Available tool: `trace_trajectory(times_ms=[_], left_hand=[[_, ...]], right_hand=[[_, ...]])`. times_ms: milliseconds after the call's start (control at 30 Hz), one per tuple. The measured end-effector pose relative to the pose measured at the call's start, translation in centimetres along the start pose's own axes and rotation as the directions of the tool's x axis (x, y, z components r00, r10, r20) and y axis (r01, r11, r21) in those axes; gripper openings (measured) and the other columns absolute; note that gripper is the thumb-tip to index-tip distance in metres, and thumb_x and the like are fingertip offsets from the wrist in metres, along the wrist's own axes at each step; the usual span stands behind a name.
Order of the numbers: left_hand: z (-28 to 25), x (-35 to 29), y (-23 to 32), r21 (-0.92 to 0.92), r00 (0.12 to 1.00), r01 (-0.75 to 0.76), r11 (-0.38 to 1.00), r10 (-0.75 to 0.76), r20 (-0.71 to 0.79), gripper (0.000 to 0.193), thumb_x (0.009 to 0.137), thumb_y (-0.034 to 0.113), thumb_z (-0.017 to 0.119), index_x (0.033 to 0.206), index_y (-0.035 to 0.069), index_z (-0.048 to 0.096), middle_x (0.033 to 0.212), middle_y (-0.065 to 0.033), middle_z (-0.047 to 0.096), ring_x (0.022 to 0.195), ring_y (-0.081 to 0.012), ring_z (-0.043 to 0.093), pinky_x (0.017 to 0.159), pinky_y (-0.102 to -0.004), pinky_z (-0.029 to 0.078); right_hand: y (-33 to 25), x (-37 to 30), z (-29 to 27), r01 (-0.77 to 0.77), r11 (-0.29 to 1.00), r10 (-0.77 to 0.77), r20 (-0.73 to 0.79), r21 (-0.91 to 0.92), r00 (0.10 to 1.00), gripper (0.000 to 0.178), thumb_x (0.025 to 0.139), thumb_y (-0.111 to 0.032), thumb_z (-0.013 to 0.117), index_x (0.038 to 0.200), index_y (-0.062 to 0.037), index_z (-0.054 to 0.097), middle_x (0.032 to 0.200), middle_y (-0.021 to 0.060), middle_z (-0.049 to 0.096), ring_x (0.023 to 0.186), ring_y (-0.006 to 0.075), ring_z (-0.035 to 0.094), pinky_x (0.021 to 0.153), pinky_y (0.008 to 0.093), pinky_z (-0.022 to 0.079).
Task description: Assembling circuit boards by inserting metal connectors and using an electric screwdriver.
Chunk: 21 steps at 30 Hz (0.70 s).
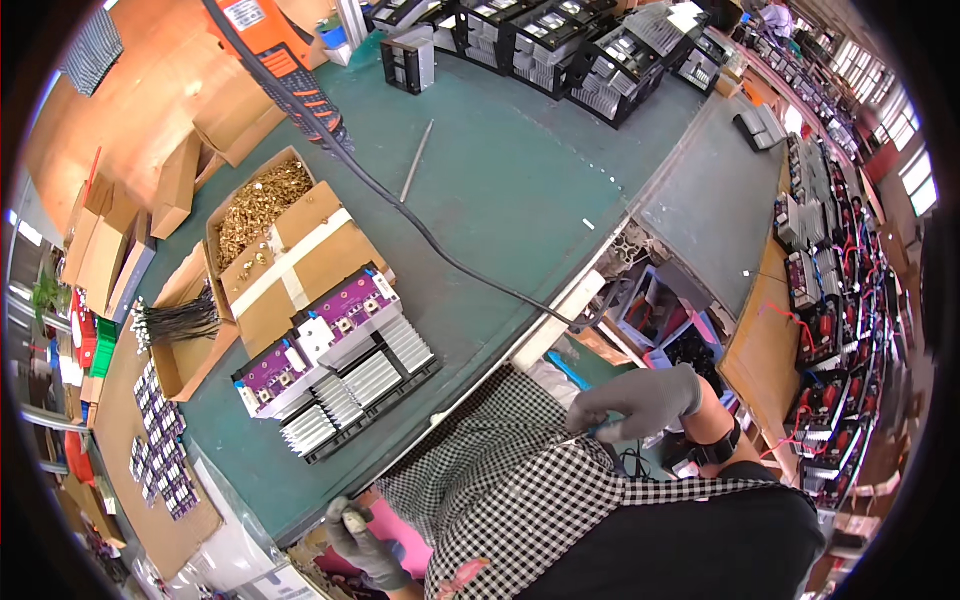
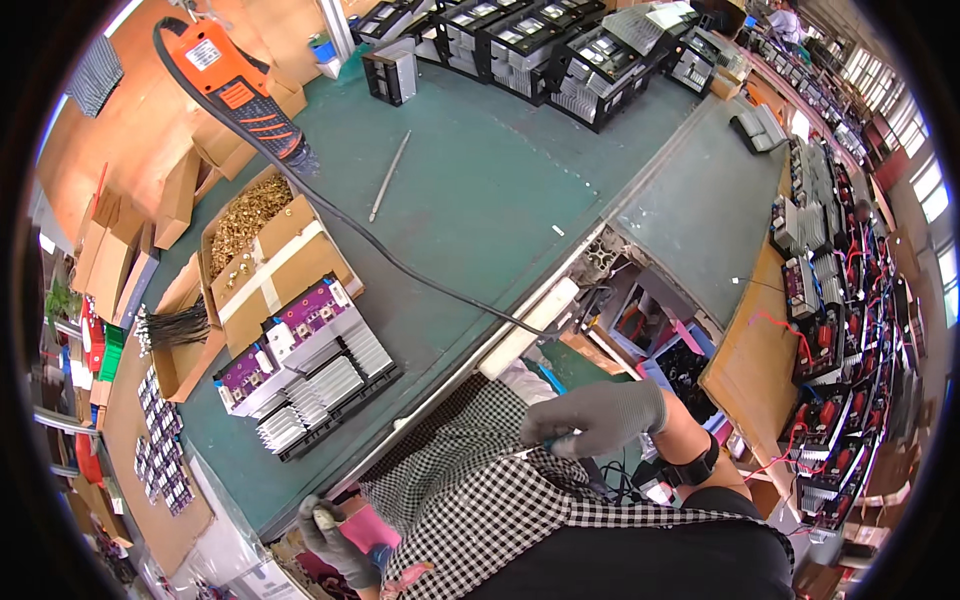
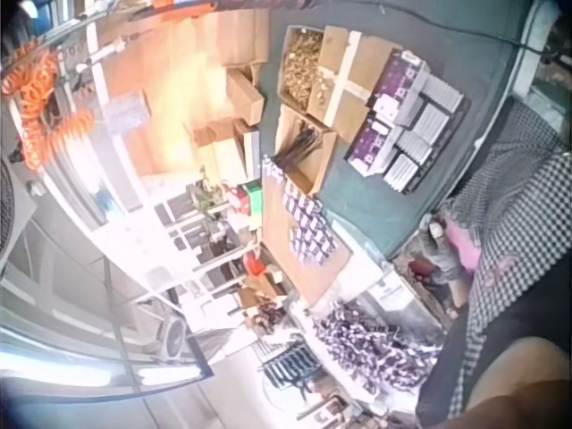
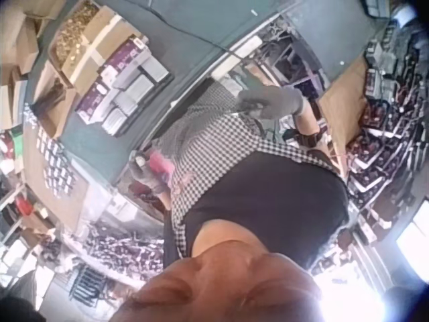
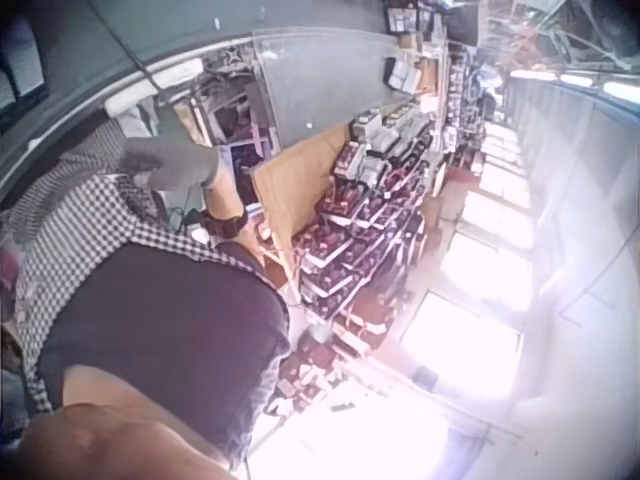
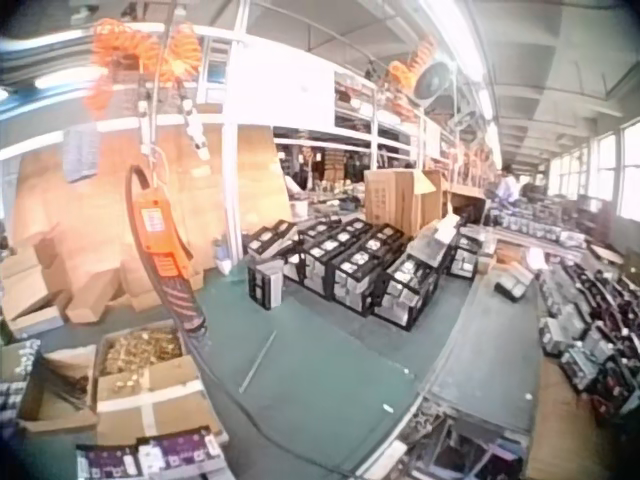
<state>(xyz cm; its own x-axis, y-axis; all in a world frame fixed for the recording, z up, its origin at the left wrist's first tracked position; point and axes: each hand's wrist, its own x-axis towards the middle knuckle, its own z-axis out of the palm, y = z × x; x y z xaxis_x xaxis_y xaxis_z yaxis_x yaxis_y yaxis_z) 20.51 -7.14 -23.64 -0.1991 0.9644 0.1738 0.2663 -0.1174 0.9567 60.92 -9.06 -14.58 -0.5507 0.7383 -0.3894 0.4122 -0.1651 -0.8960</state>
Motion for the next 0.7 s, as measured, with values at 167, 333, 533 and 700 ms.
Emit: trace_trajectory(times_ms=[167,333,533,700], left_hand=[[0.4,0.1,-0.5,-0.030,1.000,0.016,0.999,-0.016,0.007,0.037,0.090,0.036,0.056,0.102,0.001,0.056,0.076,-0.0029,0.053,0.063,-0.0092,0.046,0.057,-0.0225,0.039],[-0.7,0.5,0.5,-0.225,0.887,0.247,0.943,-0.126,0.443,0.039,0.089,0.036,0.057,0.102,-0.001,0.057,0.077,-0.0069,0.058,0.066,-0.0131,0.053,0.058,-0.0244,0.043],[3.5,-0.7,-3.5,-0.141,0.608,0.703,0.697,-0.488,0.626,0.038,0.089,0.032,0.057,0.108,-0.001,0.058,0.077,-0.0068,0.059,0.069,-0.0148,0.055,0.059,-0.0275,0.045],[7.2,0.1,-11.4,0.042,0.727,0.396,0.917,-0.341,0.596,0.034,0.086,0.024,0.059,0.110,0.000,0.056,0.084,-0.0081,0.059,0.071,-0.0166,0.056,0.063,-0.0295,0.048]], right_hand=[[-3.6,1.6,-0.7,0.136,0.969,-0.131,0.040,-0.208,0.991,0.026,0.081,-0.019,0.061,0.105,-0.0080,0.059,0.091,0.0088,0.062,0.084,0.0217,0.060,0.072,0.0310,0.046],[-4.7,2.3,-2.9,0.305,0.907,-0.298,0.068,-0.290,0.952,0.026,0.083,-0.028,0.064,0.098,-0.0080,0.064,0.087,0.0078,0.063,0.081,0.0226,0.061,0.070,0.0330,0.046],[-3.6,3.6,-6.7,0.135,0.897,-0.134,0.032,-0.421,0.990,0.027,0.081,-0.024,0.067,0.099,-0.0027,0.065,0.086,0.0114,0.066,0.080,0.0222,0.063,0.071,0.0323,0.049],[-0.2,7.8,-2.9,-0.015,0.980,0.006,-0.043,-0.199,0.999,0.033,0.082,-0.027,0.067,0.101,-0.0008,0.064,0.086,0.0101,0.066,0.080,0.0188,0.062,0.073,0.0307,0.048]])
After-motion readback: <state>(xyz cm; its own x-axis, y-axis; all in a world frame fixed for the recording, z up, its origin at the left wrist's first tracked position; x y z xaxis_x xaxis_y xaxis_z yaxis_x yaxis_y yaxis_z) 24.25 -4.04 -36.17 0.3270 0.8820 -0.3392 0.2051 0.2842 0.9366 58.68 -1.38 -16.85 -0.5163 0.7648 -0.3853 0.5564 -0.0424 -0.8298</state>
